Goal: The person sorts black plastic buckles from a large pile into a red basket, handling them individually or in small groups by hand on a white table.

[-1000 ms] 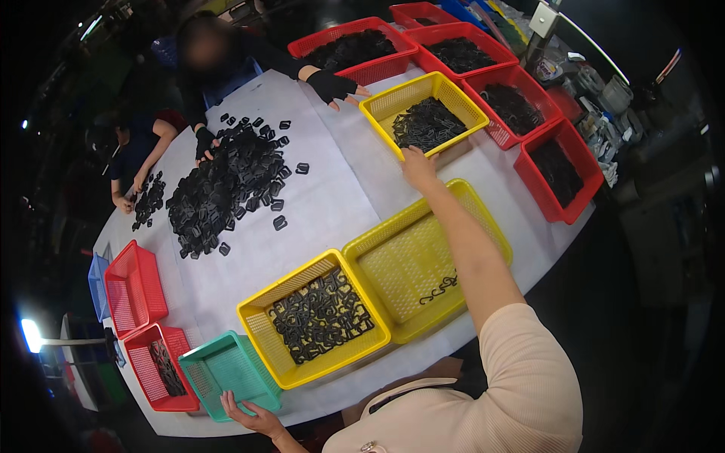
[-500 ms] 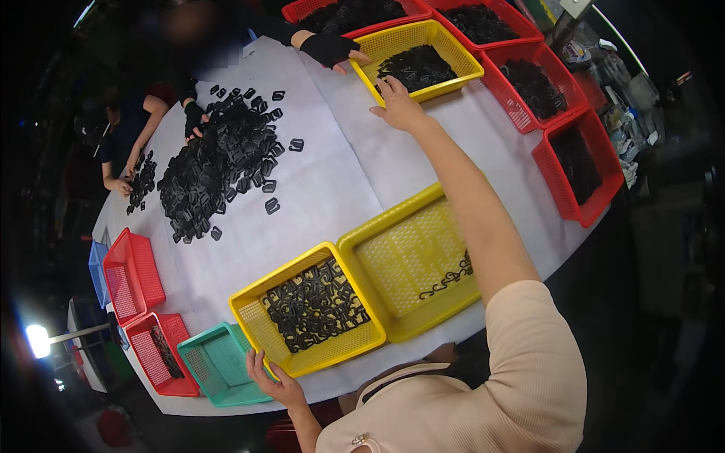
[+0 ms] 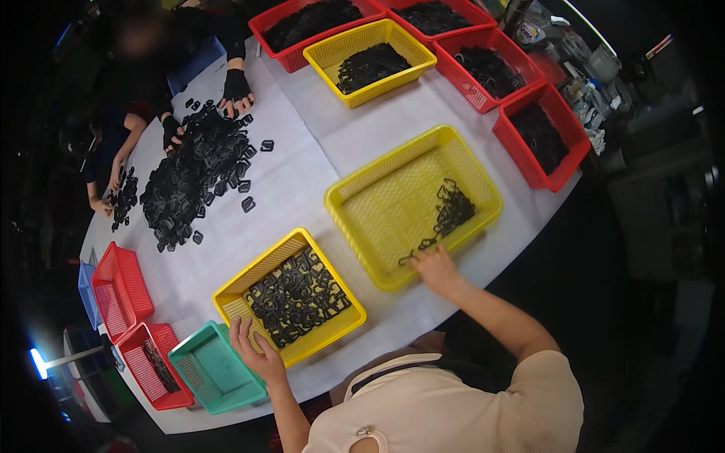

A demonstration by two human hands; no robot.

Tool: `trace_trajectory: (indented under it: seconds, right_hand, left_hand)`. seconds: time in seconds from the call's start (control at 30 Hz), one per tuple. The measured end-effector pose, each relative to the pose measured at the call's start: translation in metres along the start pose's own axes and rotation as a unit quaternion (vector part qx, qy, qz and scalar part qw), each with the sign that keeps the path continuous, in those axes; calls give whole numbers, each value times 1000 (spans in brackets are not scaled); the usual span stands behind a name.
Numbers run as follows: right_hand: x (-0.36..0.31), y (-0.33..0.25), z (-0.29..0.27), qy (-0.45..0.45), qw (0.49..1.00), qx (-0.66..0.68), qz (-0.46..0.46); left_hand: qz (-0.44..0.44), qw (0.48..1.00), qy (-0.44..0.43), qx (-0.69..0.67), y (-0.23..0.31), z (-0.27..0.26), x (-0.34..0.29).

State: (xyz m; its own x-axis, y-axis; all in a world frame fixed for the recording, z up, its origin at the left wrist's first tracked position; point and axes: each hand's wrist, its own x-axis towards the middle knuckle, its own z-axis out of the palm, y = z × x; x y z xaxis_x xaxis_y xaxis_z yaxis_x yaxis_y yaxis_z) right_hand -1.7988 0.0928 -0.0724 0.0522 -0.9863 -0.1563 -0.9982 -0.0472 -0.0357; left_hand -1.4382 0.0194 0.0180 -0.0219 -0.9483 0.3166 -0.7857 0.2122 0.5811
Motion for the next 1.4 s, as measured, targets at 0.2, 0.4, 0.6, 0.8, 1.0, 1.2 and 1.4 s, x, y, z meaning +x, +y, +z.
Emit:
trace_trajectory:
  seconds: [0.2,0.4,0.6,0.8,1.0,1.2,1.4]
  right_hand:
    - [88,116,-14,-14,999,36,9]
    - [153,154,-29,-21,996,-23,79]
    - [128,123,-31,71,980,-87,167]
    - [41,12,-58,189,950,218,121]
    - [-3,-83,-13,9,818,537,205]
    - [-36,-25,-10,64,730,582,351]
    - [-70,34,4,186,799,462,338]
  left_hand:
    - [-49,996,27,74,-47,-17,-22]
    - [-157,981,11,113,-128,-7,-61]
    - [-287,941,-173,38,-93,-27,-13]
    - [-149,965,-210,43,-83,1,-10]
    - [-140,968,-205,-17,-68,19,-6]
    - [-127,971,-204,-21,-89,6,-30]
    - [-100,971,-214,-22,-75,6,-41]
